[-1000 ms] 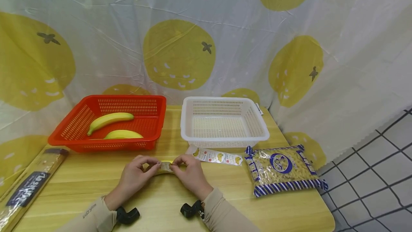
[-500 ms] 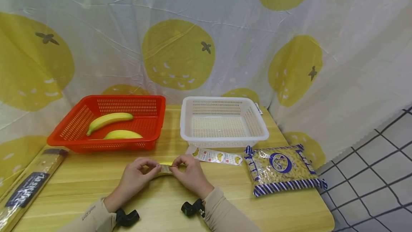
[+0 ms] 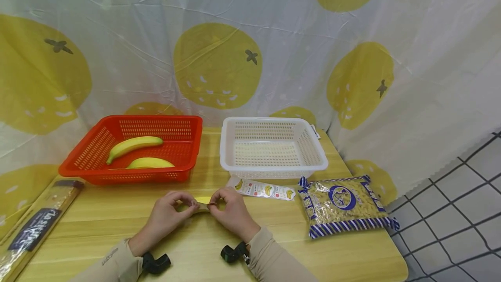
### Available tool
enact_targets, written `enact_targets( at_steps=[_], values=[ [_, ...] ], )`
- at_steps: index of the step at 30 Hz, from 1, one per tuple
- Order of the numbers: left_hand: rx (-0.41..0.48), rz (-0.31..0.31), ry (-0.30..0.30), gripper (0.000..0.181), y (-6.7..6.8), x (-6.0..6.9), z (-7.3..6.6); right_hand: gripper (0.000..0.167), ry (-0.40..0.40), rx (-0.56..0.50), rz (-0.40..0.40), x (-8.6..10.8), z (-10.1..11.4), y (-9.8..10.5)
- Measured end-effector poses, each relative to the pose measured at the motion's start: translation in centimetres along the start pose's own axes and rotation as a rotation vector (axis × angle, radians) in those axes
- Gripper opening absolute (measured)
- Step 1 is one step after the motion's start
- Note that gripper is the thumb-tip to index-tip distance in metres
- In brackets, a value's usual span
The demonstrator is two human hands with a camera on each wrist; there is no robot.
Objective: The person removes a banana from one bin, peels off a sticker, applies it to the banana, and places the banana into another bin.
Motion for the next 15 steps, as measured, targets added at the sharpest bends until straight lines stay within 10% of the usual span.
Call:
enact_targets(
  at_steps=[15],
  values=[
    [-0.010,0.004,0.049,0.039,0.02,-0.28,0.34,0.029,0.034,0.135,0.010,-0.04,0.23,-0.47]
  ],
)
Point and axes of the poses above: each hand's wrist, its own x-axis away from the middle knuckle, its own y-axis out of the back of the hand, z = x × y, the point moved 10 cm from there along -x, towards the middle knuckle, and after that the axes turned 12 degrees about -x, right-handed, at the moved point
